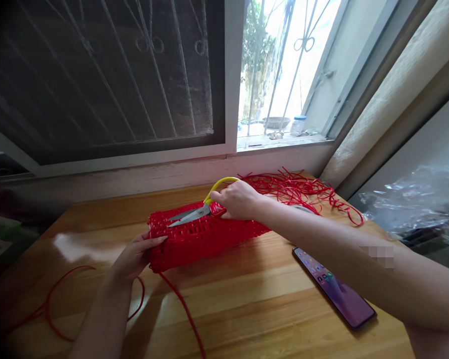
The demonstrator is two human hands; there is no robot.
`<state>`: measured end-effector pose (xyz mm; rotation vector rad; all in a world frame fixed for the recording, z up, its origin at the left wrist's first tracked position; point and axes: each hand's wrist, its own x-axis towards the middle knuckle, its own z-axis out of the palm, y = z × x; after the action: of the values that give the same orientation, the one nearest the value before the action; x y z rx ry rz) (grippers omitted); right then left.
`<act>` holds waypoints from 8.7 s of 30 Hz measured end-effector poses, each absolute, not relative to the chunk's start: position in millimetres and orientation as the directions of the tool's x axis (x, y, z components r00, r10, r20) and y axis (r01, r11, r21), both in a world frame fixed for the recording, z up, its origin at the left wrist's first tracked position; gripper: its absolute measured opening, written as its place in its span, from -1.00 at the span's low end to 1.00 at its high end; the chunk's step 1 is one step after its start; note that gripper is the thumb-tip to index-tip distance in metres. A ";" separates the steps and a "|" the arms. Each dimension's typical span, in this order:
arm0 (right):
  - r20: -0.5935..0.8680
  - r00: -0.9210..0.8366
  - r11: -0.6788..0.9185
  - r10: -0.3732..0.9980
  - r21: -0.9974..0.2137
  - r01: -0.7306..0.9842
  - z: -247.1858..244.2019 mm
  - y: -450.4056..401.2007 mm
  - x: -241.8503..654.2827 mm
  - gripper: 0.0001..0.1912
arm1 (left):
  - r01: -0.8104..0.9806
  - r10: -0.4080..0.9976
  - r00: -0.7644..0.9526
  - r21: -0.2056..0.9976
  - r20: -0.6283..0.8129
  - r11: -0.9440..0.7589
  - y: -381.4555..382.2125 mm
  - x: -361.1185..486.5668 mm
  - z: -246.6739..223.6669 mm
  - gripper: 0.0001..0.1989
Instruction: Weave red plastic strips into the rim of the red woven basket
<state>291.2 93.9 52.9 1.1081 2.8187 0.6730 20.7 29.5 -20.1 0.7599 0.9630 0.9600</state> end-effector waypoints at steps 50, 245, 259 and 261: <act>0.568 0.234 0.189 0.789 -0.587 0.787 -22.5 35.4 373.6 -0.75 | -0.320 0.893 -0.447 0.942 -0.052 -0.105 17.1 86.4 -31.7 -0.76; 0.040 0.054 0.058 0.998 -0.919 -0.390 -55.6 48.7 262.4 -0.71 | 0.289 0.996 0.047 0.956 -0.072 0.055 -3.2 101.5 -45.2 -0.69; 0.269 0.663 0.468 0.699 -0.873 -0.139 -61.1 77.3 353.1 -0.72 | 0.282 0.986 -0.032 0.945 -0.162 0.164 -11.4 92.7 -48.2 -0.71; 0.370 0.608 0.480 0.703 -0.877 -0.022 -59.2 74.1 355.0 -0.79 | 0.278 0.986 -0.033 0.946 -0.164 0.166 -11.1 90.7 -49.6 -0.71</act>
<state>355.0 74.1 -59.2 3.5114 2.9152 -1.8150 90.7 -11.1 -49.6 1.2784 1.4957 0.9420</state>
